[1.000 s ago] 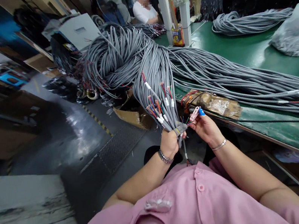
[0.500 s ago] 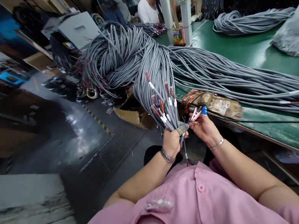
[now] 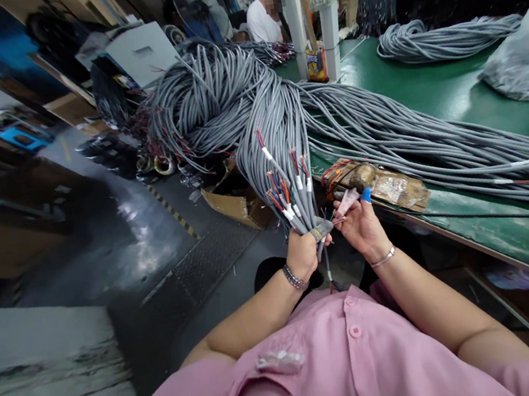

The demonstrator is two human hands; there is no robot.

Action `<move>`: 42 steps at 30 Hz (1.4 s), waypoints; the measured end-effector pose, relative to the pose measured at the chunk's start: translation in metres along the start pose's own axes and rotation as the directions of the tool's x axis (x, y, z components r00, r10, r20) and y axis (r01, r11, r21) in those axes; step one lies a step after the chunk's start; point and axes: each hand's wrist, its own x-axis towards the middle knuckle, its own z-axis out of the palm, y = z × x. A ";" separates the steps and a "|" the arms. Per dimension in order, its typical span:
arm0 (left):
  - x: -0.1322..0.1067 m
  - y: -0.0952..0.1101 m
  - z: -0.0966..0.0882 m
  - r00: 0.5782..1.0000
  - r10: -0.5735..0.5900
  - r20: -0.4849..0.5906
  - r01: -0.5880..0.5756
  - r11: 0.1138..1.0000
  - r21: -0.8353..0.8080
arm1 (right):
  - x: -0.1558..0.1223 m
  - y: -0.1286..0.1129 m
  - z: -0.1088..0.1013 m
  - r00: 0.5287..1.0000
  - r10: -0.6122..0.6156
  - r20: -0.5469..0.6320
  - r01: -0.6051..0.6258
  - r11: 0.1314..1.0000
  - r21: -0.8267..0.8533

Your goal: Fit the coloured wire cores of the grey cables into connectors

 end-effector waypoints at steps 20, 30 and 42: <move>-0.002 -0.003 0.004 0.999 0.003 -0.044 -0.009 0.988 -0.157 | 0.001 -0.006 0.006 0.991 0.089 0.098 -0.093 0.995 0.029; -0.004 -0.008 0.005 0.999 0.013 -0.046 -0.018 0.992 -0.121 | 0.004 -0.004 0.009 0.999 0.038 0.010 -0.038 0.997 0.064; -0.004 -0.010 0.005 0.998 0.010 -0.066 -0.014 0.999 -0.052 | 0.006 -0.003 0.009 1.000 0.005 -0.007 -0.005 0.998 0.057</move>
